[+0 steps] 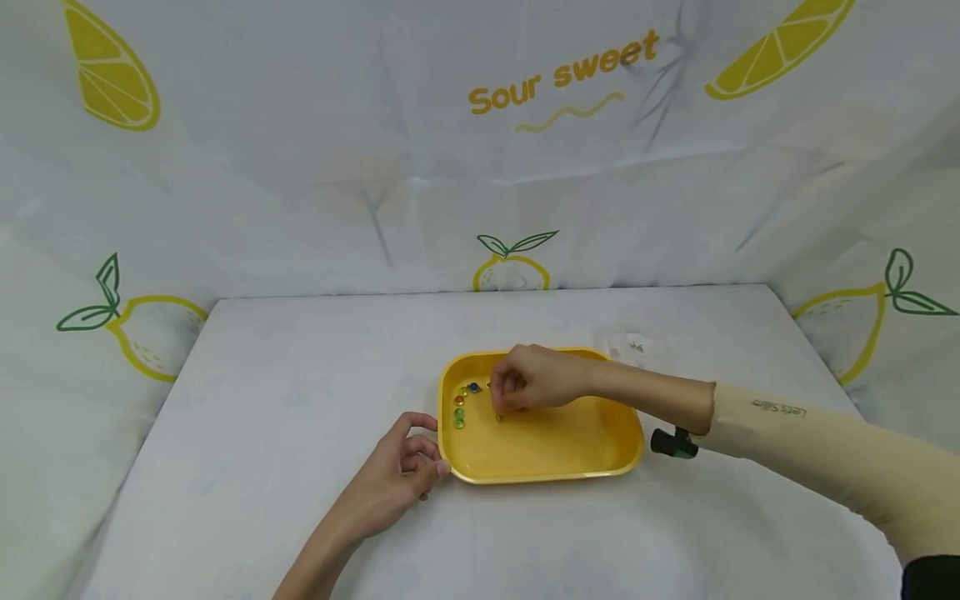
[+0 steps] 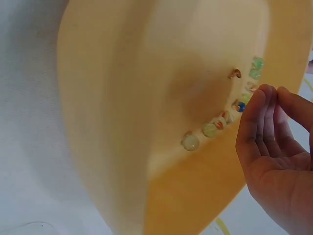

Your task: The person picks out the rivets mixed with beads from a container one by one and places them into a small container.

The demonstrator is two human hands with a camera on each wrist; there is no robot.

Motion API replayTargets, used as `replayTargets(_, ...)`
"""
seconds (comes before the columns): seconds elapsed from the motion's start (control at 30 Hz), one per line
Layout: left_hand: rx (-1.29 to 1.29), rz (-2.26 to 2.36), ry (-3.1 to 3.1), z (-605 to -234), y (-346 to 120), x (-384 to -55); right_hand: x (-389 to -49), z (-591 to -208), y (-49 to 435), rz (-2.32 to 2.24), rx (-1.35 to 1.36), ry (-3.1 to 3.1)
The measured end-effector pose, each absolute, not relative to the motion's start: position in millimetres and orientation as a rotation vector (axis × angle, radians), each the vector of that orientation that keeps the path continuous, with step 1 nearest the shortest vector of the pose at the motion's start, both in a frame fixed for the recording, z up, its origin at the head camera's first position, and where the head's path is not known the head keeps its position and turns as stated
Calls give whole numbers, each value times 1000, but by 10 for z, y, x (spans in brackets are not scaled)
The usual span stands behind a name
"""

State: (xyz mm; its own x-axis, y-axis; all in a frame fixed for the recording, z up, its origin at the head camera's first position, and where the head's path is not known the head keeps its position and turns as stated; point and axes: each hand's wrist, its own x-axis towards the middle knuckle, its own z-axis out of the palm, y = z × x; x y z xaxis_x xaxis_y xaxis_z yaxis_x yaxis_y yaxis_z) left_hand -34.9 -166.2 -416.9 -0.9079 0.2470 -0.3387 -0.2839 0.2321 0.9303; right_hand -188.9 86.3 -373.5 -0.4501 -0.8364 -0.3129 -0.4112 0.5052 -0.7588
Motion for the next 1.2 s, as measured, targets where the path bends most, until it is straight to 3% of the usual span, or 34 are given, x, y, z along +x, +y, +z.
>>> replayTargets(1.2,-36,1710,2116,-4172,-1654,-344,-1794,-3293,1169,-1020,-998,2252)
